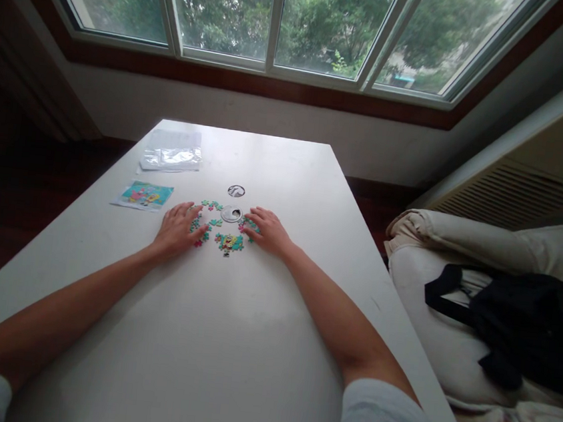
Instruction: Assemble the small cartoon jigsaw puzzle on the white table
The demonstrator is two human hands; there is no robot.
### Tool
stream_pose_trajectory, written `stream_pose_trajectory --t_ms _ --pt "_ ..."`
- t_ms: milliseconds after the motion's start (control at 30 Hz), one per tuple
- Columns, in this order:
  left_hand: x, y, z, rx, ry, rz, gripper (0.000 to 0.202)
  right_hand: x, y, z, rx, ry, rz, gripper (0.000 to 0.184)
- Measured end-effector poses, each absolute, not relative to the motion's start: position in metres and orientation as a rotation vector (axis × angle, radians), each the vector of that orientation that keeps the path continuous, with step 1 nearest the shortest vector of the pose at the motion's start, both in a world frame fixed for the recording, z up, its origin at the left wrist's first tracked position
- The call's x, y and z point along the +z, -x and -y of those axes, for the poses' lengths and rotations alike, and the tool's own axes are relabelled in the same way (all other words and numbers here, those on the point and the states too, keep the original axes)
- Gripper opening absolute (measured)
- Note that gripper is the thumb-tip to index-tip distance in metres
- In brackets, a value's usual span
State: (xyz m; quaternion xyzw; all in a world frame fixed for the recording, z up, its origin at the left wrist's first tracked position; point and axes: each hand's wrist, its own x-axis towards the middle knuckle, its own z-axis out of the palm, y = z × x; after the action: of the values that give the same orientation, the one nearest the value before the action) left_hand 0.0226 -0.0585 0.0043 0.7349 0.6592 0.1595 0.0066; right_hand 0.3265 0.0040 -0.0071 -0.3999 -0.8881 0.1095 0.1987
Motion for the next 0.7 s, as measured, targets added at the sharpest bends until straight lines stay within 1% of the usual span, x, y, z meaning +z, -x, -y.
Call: stream_pose_trajectory --t_ms 100,200,300,433,567,700 --pt "0.0 -0.024 0.056 0.398 -2.294 -2.041 0.07 -0.01 -0.327 -0.007 0.256 1.26 2.378 0.052" --pt "-0.004 -0.023 0.053 0.416 -2.345 -1.957 0.078 -0.012 -0.328 -0.01 0.208 1.36 2.335 0.055" --pt "-0.008 -0.018 0.046 0.488 -2.435 -1.795 0.083 -0.012 -0.328 -0.01 0.183 1.435 2.306 0.053" --pt "-0.008 -0.01 0.036 0.432 -2.481 -1.69 0.088 -0.013 -0.328 -0.008 0.197 1.553 2.284 0.056" --pt "-0.007 -0.005 0.026 0.36 -2.505 -1.65 0.092 -0.014 -0.329 -0.008 0.266 1.466 2.399 0.065" --pt "-0.007 -0.005 0.016 0.352 -2.553 -1.593 0.095 -0.013 -0.332 -0.009 0.3 1.34 2.522 0.069"
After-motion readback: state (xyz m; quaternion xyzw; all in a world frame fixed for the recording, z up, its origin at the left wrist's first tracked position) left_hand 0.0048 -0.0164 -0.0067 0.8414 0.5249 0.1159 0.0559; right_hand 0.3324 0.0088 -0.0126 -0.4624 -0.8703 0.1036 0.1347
